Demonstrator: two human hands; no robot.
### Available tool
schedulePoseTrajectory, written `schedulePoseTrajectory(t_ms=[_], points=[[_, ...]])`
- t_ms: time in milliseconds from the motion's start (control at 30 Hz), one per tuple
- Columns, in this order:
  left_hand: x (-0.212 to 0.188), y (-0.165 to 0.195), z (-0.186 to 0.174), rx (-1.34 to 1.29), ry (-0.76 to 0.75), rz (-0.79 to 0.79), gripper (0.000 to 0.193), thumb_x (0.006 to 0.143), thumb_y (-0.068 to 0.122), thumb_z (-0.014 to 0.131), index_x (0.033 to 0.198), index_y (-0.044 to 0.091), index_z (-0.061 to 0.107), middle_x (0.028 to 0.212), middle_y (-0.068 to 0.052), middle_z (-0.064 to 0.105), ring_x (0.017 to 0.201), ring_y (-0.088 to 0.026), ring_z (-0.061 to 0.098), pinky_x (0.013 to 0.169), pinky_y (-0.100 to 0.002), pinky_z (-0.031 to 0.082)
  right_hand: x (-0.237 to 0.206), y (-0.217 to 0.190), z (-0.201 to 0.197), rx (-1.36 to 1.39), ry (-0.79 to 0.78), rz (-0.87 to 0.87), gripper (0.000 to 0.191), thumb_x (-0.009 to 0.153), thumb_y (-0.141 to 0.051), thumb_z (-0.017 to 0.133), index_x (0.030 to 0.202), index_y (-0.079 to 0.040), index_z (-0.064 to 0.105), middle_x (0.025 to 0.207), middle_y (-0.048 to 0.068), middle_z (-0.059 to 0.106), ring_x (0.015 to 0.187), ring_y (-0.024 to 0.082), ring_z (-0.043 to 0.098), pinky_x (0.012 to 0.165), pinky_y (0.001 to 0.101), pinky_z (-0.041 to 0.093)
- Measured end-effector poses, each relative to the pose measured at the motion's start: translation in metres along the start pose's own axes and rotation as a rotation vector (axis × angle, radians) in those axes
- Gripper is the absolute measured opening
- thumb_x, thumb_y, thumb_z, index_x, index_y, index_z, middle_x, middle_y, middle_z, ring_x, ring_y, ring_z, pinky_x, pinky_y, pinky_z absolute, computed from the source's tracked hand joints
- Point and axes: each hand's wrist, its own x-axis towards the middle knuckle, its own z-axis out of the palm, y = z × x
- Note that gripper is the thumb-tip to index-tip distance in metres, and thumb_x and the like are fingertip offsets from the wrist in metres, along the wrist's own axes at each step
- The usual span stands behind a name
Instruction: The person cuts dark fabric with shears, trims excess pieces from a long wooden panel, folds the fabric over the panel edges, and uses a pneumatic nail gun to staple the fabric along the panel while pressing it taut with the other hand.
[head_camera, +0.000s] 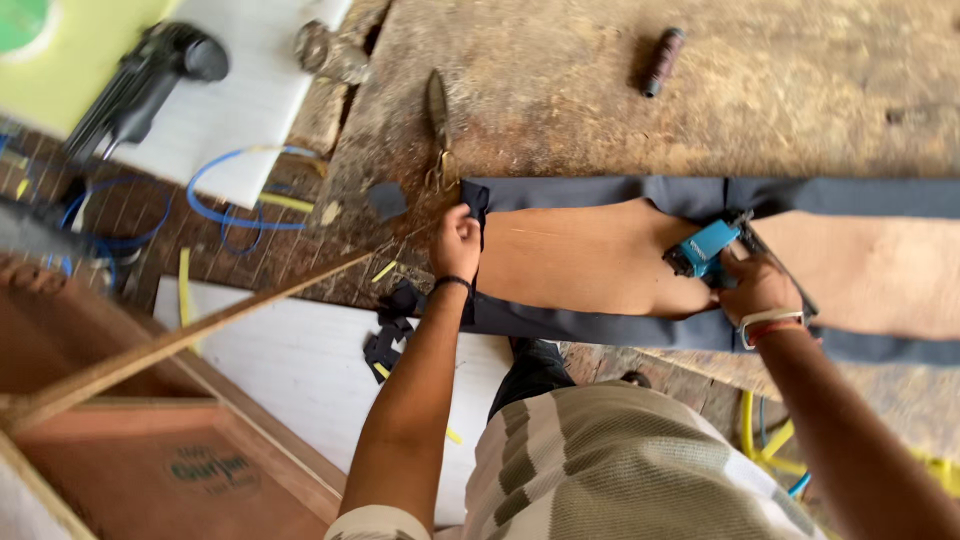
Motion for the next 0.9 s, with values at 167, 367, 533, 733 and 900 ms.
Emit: schedulePoseTrajectory(t_ms=[167,367,533,733,900], points=[[0.074,0.009,0.010,0.257,0.019,0.137,0.062,0.088,0.027,0.080,0.138,0.006,0.050,0.140,-0.021,0.057,0.129,-0.039,0.054,0.107,-0.049,0.046,-0.037,-0.014,0.014,0.155,0.086,0.150,0.082,0.076,-0.021,0.082,0.153,-0.033,0.055,0.132,0.013,0.066,0.118,0.036,0.064,0.097,0.0459,0.053],[0.120,0.026,0.027,0.501,-0.224,-0.231,0.080,0.086,0.014,0.074,0.155,0.016,0.035,0.152,-0.021,0.043,0.137,-0.040,0.048,0.110,-0.052,0.044,-0.064,-0.029,0.025,0.133,0.130,0.207,0.088,0.079,-0.007,0.071,0.158,-0.036,0.044,0.134,0.008,0.064,0.122,0.032,0.062,0.099,0.0418,0.053],[0.147,0.012,0.023,0.456,-0.347,-0.471,0.046,0.085,0.018,0.069,0.129,0.002,0.068,0.131,-0.027,0.066,0.126,-0.042,0.061,0.113,-0.047,0.048,-0.075,-0.026,0.018,0.140,0.161,0.281,0.081,0.081,-0.001,0.062,0.150,-0.042,0.055,0.124,0.004,0.072,0.113,0.029,0.069,0.090,0.0420,0.057],[0.119,0.013,0.013,0.191,-0.360,-0.290,0.029,0.089,0.015,0.066,0.114,0.002,0.068,0.107,-0.019,0.069,0.090,-0.032,0.065,0.079,-0.045,0.055,-0.102,0.004,-0.007,0.123,0.273,0.430,0.068,0.083,-0.013,0.071,0.142,-0.044,0.062,0.115,0.008,0.076,0.097,0.033,0.073,0.080,0.0442,0.059],[0.015,0.046,0.041,-0.346,-0.773,-0.313,0.025,0.083,0.019,0.079,0.099,0.006,0.066,0.086,-0.005,0.068,0.063,-0.017,0.064,0.056,-0.031,0.053,-0.092,0.086,-0.026,0.012,0.066,0.671,0.074,0.086,-0.023,0.077,0.150,-0.050,0.053,0.110,0.008,0.077,0.093,0.029,0.075,0.078,0.0416,0.060]])
